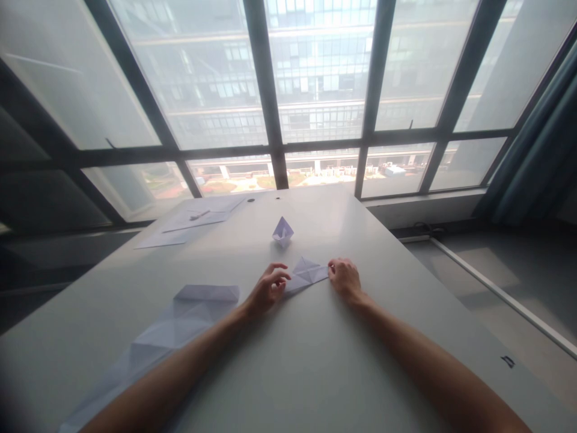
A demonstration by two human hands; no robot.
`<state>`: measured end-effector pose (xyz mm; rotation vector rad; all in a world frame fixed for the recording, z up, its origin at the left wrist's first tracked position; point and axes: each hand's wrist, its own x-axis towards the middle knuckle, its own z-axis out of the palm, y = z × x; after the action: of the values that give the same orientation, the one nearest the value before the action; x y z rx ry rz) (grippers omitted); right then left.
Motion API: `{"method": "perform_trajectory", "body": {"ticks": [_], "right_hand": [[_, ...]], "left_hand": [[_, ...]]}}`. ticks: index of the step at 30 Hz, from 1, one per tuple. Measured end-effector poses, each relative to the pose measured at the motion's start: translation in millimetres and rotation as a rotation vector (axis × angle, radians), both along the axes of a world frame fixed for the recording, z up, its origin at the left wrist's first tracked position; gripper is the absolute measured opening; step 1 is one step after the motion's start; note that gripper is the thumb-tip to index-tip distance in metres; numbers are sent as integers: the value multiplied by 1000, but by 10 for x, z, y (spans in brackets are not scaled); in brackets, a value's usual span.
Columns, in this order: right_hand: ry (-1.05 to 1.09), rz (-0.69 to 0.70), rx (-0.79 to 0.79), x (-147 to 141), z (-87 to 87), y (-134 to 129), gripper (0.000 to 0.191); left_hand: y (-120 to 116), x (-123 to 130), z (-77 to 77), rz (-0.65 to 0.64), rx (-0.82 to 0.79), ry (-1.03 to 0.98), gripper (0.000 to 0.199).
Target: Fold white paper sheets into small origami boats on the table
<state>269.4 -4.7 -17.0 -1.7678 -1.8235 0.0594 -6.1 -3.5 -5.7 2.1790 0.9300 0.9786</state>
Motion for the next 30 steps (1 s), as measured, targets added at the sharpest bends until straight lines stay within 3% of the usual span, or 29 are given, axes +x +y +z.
{"method": "perform_trajectory", "body": {"ticks": [9,17,22,26,30], "right_hand": [[-99,0,-13,7,45,-33,14],[-284,72,-11,-81,163,-117,24],[-260,126,-23,-152,191,-174,28],[-197,248,-7,-165,184,-173,16],[-119,392,-11,-154,168,-154,18]], "left_hand": [[-8,1,-2,-59,28,45,15],[-28,-12,80,17,195,199,19],[15,-44,39,95,199,200,21],[-3,-37,53,-33,236,272,26],[-69,-18,127,-165,296,400,53]]}}
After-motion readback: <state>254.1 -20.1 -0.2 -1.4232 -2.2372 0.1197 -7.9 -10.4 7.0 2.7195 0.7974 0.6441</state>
